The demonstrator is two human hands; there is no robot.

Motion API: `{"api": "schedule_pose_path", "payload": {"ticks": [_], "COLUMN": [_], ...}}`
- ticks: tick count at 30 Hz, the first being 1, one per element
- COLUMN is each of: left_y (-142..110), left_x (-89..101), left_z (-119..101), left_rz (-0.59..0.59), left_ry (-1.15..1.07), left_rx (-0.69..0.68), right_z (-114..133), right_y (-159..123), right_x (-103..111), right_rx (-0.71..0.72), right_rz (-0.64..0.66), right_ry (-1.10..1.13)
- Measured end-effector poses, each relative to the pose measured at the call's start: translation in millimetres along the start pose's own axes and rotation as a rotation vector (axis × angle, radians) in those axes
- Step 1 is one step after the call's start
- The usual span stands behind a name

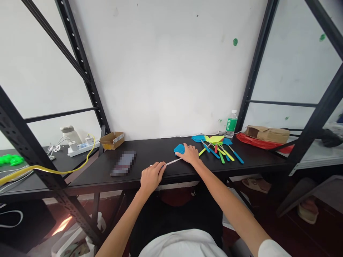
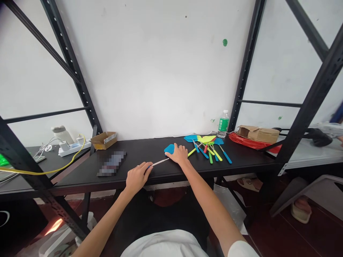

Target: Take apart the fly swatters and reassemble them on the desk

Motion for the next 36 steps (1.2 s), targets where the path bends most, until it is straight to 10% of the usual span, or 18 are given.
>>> {"api": "schedule_pose_path", "payload": {"ticks": [13,22,36], "left_y": [-0.7,-0.8,-1.1], "left_x": [-0.7,1.6,1.6], "left_z": [0.1,0.2,-0.5], "left_rz": [-0.004,-0.001,-0.009], "left_ry": [-0.032,-0.039,-0.029], "left_rx": [0.016,0.026,0.022], "right_z": [-0.7,-26.2,-34.4], "right_y": [-12.7,-40.0,-39.6], "right_x": [10.7,15.8,13.0], "right_rx": [0.032,-0.184,-0.257], "right_rz": [-0.041,-0.057,-0.186], "right_ry": [0.355,1.224,1.416]}}
Point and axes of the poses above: each hand's wrist, its own y-axis towards the middle knuckle, its own x-axis out of the back of the hand, z = x × y, the point moved 3 cm from there along y, towards the middle knuckle, and after that the axes turned 6 degrees about -z, right-handed, at the moved point
